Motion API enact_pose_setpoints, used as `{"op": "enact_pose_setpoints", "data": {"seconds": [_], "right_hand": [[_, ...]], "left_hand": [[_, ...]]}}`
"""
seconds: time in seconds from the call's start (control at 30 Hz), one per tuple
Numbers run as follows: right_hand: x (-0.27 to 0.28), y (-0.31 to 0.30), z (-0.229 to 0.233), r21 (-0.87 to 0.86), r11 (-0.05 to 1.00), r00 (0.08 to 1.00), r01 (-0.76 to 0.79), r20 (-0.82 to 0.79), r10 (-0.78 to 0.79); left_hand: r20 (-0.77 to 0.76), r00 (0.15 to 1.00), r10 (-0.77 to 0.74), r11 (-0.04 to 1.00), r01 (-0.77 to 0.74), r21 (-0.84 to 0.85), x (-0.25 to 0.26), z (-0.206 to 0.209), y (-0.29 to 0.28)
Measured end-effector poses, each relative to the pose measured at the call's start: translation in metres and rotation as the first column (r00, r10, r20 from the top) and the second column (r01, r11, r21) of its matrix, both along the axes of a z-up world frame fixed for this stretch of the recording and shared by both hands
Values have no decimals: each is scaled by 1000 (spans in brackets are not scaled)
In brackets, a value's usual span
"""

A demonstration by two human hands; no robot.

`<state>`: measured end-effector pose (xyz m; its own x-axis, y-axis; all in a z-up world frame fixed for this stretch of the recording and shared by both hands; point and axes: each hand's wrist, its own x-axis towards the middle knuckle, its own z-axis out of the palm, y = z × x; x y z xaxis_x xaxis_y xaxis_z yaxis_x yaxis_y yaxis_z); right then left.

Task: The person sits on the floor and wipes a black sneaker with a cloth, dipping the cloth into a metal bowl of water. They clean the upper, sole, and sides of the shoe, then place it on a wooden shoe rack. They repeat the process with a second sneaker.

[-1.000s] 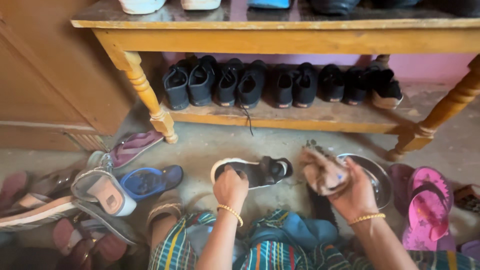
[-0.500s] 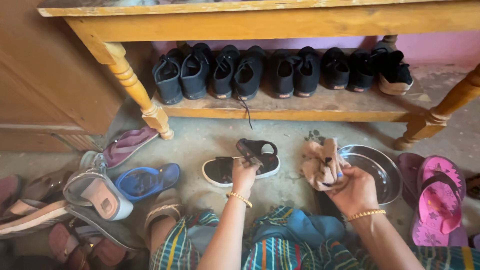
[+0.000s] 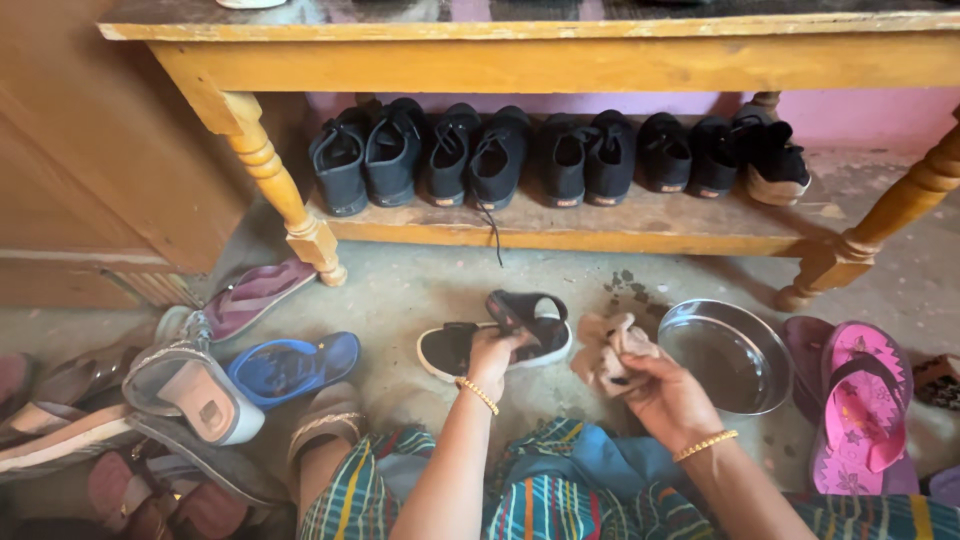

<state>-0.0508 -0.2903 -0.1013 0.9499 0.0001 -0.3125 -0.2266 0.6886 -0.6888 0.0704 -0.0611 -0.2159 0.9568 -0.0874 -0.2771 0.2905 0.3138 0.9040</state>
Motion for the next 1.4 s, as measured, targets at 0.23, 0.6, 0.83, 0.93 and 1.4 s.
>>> {"op": "enact_pose_setpoints", "data": {"seconds": [0.23, 0.6, 0.83, 0.93, 1.4], "right_hand": [[-13, 28, 23, -391, 916, 995, 91, 80, -64], [16, 94, 78, -758, -121, 748, 641, 581, 322], [-33, 86, 51, -838, -198, 833, 508, 420, 360], [-37, 78, 54, -882, -10, 864, 471, 459, 205], [-39, 142, 42, -844, 140, 850, 517, 525, 27]], "left_hand": [[320, 938, 133, 989, -145, 14, -24, 65, -26], [161, 973, -164, 589, 227, -776, -75, 146, -40], [132, 991, 0, 595, 106, -797, -60, 171, 2], [158, 987, -14, 556, 139, -819, -57, 178, 4], [186, 981, 54, 482, 137, -865, -68, 195, 23]]}}
